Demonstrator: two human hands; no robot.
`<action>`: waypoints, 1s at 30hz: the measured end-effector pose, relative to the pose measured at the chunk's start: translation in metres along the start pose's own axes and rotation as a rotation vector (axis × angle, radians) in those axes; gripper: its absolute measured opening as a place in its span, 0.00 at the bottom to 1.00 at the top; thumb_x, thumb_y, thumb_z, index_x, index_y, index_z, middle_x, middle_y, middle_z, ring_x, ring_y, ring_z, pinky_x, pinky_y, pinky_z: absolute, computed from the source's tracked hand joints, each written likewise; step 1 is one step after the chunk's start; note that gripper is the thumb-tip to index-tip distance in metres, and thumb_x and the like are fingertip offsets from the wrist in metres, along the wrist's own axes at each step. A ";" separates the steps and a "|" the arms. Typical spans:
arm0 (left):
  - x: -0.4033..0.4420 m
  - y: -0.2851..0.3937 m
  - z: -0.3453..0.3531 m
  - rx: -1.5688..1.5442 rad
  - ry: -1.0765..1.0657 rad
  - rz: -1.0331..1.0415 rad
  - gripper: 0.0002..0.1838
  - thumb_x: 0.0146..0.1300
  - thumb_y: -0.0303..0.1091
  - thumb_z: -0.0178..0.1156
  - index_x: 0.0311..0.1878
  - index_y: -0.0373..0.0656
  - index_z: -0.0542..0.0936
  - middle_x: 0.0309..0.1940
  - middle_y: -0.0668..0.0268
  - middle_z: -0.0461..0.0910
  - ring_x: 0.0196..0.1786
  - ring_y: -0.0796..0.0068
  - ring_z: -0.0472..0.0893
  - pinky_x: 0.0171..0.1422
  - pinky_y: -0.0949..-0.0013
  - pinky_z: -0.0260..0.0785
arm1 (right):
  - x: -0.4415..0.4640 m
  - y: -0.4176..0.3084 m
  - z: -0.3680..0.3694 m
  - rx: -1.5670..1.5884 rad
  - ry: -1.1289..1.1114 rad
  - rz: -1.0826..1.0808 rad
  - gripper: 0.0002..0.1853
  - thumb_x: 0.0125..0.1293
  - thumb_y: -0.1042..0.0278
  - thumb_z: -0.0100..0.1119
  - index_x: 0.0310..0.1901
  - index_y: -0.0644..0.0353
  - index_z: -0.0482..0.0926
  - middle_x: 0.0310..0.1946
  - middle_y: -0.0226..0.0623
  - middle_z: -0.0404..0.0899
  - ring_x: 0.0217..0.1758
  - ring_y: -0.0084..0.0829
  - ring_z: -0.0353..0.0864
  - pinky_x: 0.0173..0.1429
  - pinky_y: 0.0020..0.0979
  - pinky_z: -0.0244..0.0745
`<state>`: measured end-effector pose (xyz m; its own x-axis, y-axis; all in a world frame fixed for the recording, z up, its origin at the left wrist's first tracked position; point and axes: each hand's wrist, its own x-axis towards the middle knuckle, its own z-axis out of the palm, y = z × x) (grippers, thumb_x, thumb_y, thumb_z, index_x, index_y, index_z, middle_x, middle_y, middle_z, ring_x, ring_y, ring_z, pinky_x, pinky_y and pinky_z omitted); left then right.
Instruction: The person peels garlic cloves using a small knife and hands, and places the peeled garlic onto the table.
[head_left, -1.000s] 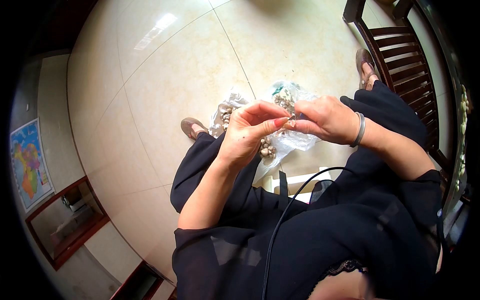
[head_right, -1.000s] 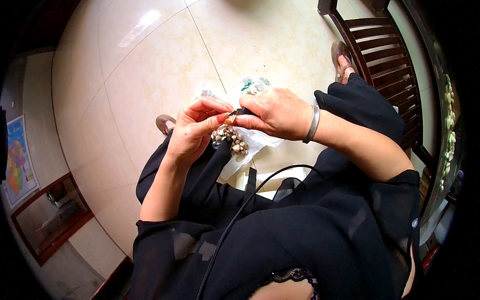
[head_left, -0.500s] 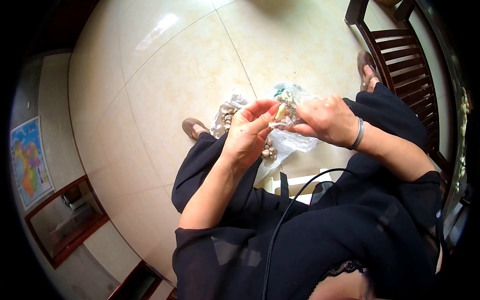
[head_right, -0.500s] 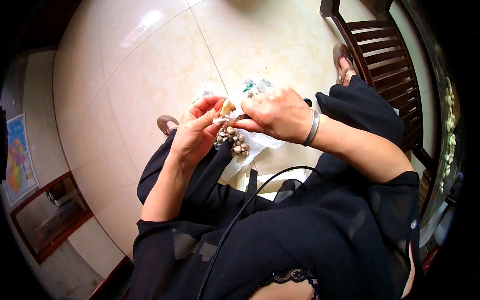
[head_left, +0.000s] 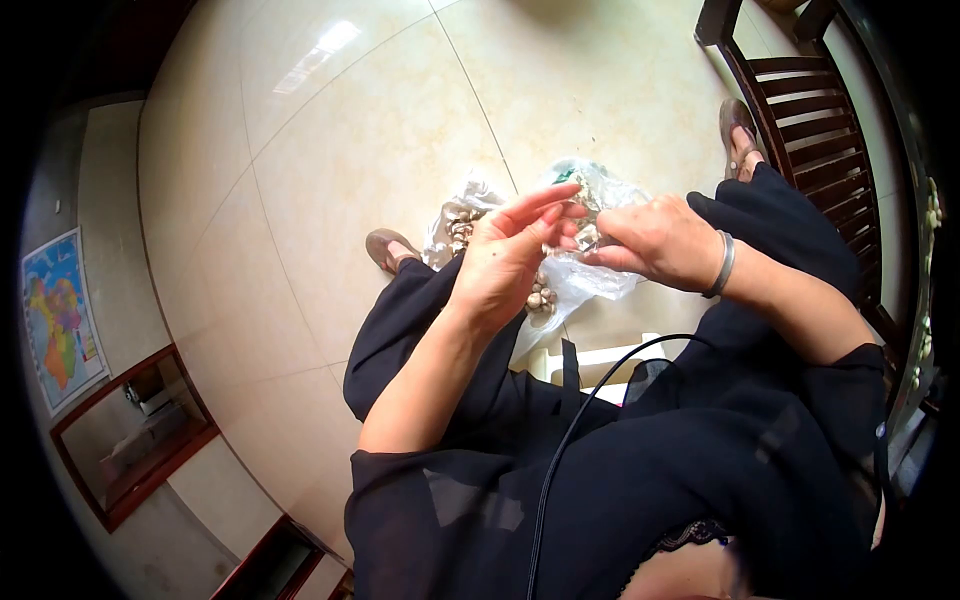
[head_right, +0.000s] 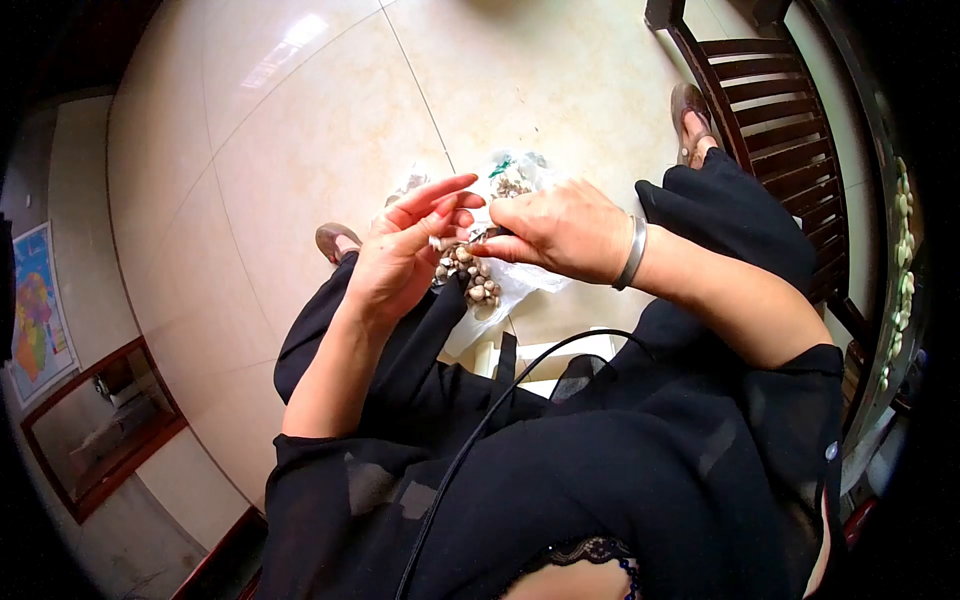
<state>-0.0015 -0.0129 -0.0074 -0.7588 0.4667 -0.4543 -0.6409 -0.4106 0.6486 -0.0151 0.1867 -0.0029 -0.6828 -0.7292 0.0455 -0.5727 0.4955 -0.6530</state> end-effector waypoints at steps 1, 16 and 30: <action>0.000 0.000 0.003 -0.003 0.002 -0.002 0.20 0.58 0.26 0.54 0.55 0.35 0.69 0.47 0.59 0.72 0.41 0.79 0.74 0.51 0.77 0.66 | 0.001 0.000 0.000 0.074 -0.003 0.033 0.13 0.58 0.58 0.54 0.28 0.60 0.70 0.21 0.41 0.73 0.25 0.42 0.75 0.27 0.35 0.69; 0.049 -0.064 -0.050 0.798 0.359 0.000 0.07 0.55 0.30 0.56 0.30 0.37 0.79 0.24 0.65 0.79 0.27 0.79 0.75 0.31 0.74 0.67 | -0.004 0.018 0.010 0.330 -0.023 0.211 0.14 0.63 0.58 0.48 0.34 0.62 0.74 0.16 0.43 0.69 0.20 0.37 0.71 0.27 0.30 0.65; 0.109 -0.291 -0.127 1.642 0.379 -0.082 0.06 0.51 0.26 0.51 0.33 0.36 0.73 0.35 0.56 0.71 0.41 0.58 0.75 0.41 0.61 0.72 | -0.017 0.036 0.024 -0.143 -0.156 0.426 0.09 0.54 0.64 0.54 0.29 0.59 0.68 0.22 0.41 0.74 0.26 0.44 0.75 0.27 0.40 0.69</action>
<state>0.0871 0.0581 -0.3231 -0.8718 0.1426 -0.4687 -0.0725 0.9086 0.4113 -0.0131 0.2052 -0.0450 -0.8001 -0.5040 -0.3253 -0.3209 0.8178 -0.4777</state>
